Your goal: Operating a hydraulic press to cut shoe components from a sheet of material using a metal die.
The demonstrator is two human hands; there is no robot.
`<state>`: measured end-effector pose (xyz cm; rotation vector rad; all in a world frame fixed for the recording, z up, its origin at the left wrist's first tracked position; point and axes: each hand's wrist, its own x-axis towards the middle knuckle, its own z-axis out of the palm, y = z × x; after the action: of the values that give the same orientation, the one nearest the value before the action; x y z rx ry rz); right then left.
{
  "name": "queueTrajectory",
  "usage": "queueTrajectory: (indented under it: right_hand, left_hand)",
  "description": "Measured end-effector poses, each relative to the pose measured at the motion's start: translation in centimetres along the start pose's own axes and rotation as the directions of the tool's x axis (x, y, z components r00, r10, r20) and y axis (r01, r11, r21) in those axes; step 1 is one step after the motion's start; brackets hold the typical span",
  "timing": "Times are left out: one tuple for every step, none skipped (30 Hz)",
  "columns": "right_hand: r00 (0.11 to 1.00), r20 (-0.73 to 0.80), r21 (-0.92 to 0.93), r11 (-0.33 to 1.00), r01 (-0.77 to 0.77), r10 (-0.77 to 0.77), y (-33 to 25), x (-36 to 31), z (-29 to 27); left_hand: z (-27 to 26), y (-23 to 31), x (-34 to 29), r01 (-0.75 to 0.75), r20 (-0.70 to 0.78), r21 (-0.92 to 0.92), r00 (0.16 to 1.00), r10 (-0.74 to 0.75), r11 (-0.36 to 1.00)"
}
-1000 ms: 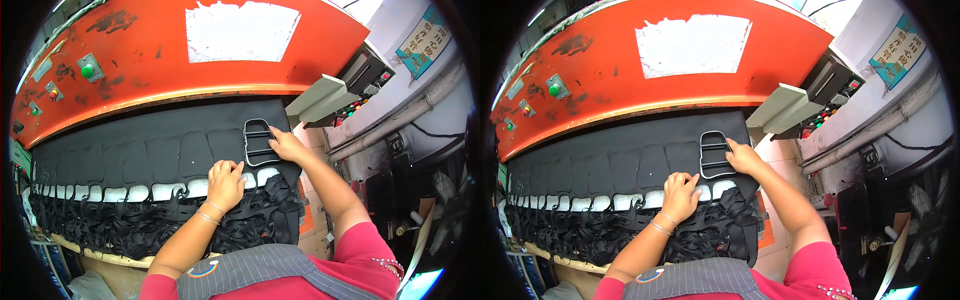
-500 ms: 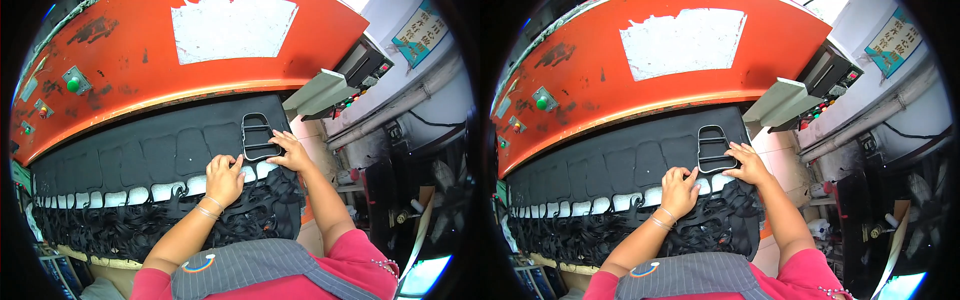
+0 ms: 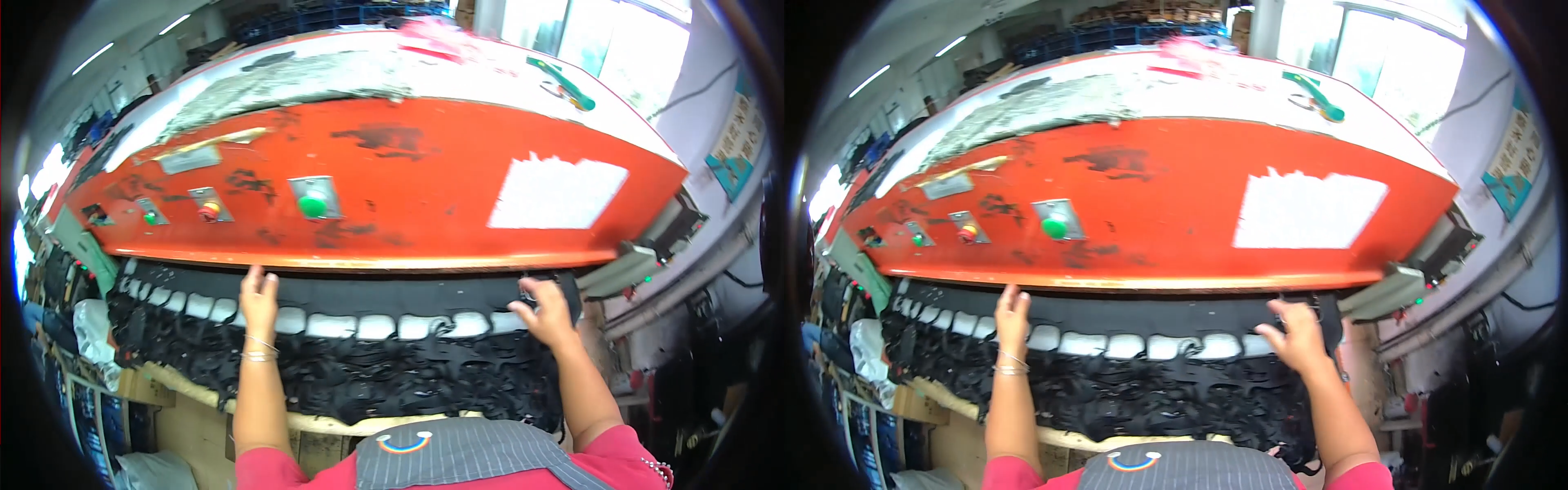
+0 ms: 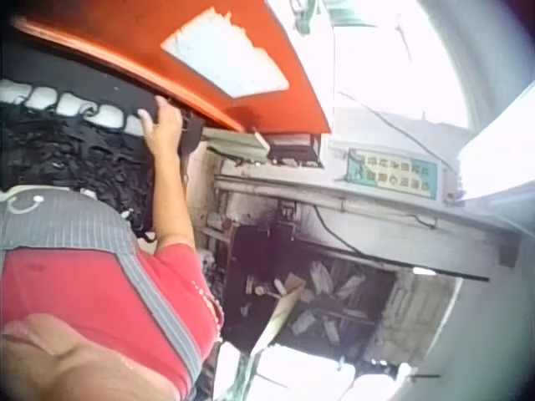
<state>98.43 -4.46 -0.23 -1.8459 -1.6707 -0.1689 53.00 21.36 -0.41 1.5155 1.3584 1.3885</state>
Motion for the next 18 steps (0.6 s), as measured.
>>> queueTrajectory:
  right_hand:
    - [0.994, 0.022, 0.102, 0.989, 0.103, -0.106, -4.7, 1.5, 0.4]
    - [0.976, 0.035, 0.206, 0.957, 0.205, -0.216, -9.7, 3.6, 1.3]
    - [0.944, -0.046, 0.250, 0.911, 0.327, -0.326, -12.9, 5.7, 2.0]
    - [0.892, -0.134, 0.293, 0.843, 0.451, -0.431, -16.0, 8.0, 2.7]
    - [0.877, -0.160, 0.327, 0.814, 0.480, -0.454, -19.2, 10.0, 2.7]
    - [0.860, -0.192, 0.359, 0.782, 0.509, -0.472, -22.1, 11.8, 2.4]
    - [0.855, -0.231, 0.356, 0.778, 0.518, -0.464, -24.4, 13.5, 2.4]
    - [0.853, -0.254, 0.323, 0.791, 0.519, -0.456, -26.7, 15.0, 2.8]
    - [0.852, -0.271, 0.306, 0.799, 0.518, -0.449, -28.7, 16.2, 3.1]
    - [0.838, -0.333, 0.202, 0.836, 0.511, -0.432, -29.5, 17.3, 3.5]
    - [0.881, -0.285, 0.189, 0.879, 0.438, -0.378, -29.8, 18.5, 4.6]
    - [0.930, -0.228, 0.139, 0.935, 0.326, -0.290, -28.9, 19.1, 5.4]
    - [0.941, -0.202, 0.019, 0.960, 0.281, -0.271, -29.5, 18.6, 4.5]
    - [0.922, -0.214, 0.016, 0.942, 0.335, -0.324, -30.0, 17.8, 4.4]
    - [0.913, -0.193, 0.104, 0.918, 0.383, -0.359, -30.1, 17.2, 3.7]
    - [0.903, -0.180, 0.189, 0.887, 0.422, -0.391, -29.7, 17.0, 2.7]
    - [0.879, -0.248, 0.203, 0.865, 0.459, -0.408, -28.4, 17.1, 0.8]
    - [0.830, -0.320, 0.256, 0.802, 0.539, -0.456, -28.8, 16.9, -1.2]
  left_hand:
    - [-5.4, -1.1, 2.1, -0.059, -0.093, 0.067, 0.994, 0.065, 0.996]
    - [-9.8, -1.7, 4.2, -0.086, -0.251, 0.023, 0.964, 0.089, 0.996]
    - [-11.8, 0.0, 6.4, -0.019, -0.273, 0.067, 0.961, 0.036, 0.998]
    - [-13.6, 1.1, 8.5, 0.002, -0.324, 0.119, 0.945, 0.037, 0.993]
    - [-14.9, 1.5, 10.2, -0.060, -0.429, 0.174, 0.894, 0.130, 0.983]
    - [-16.4, 1.6, 12.0, -0.067, -0.477, 0.212, 0.864, 0.163, 0.975]
    - [-17.9, 1.8, 13.8, -0.073, -0.525, 0.368, 0.807, 0.272, 0.927]
    - [-17.3, 1.9, 15.4, -0.065, -0.595, 0.377, 0.748, 0.295, 0.924]
    - [-19.0, 1.7, 16.7, -0.052, -0.684, 0.479, 0.604, 0.409, 0.876]
    - [-19.0, 1.9, 17.9, -0.039, -0.721, 0.563, 0.466, 0.514, 0.826]
    - [-20.9, 2.3, 18.0, -0.038, -0.726, 0.565, 0.452, 0.518, 0.824]
    - [-20.6, 3.5, 18.2, 0.020, -0.598, 0.486, 0.737, 0.316, 0.874]
    - [-20.5, 5.0, 18.1, 0.101, -0.382, 0.431, 0.921, 0.080, 0.897]
    - [-23.8, 4.9, 17.0, -0.035, -0.294, 0.386, 0.942, 0.159, 0.922]
    - [-24.1, 5.7, 15.6, -0.159, -0.224, 0.234, 0.951, 0.213, 0.959]
    - [-24.9, 4.9, 14.9, -0.275, -0.102, 0.059, 0.954, 0.280, 0.959]
    - [-23.3, 5.2, 13.9, -0.214, -0.079, 0.192, 0.969, 0.232, 0.958]
    - [-25.0, 3.7, 12.0, -0.232, -0.108, 0.234, 0.959, 0.262, 0.944]
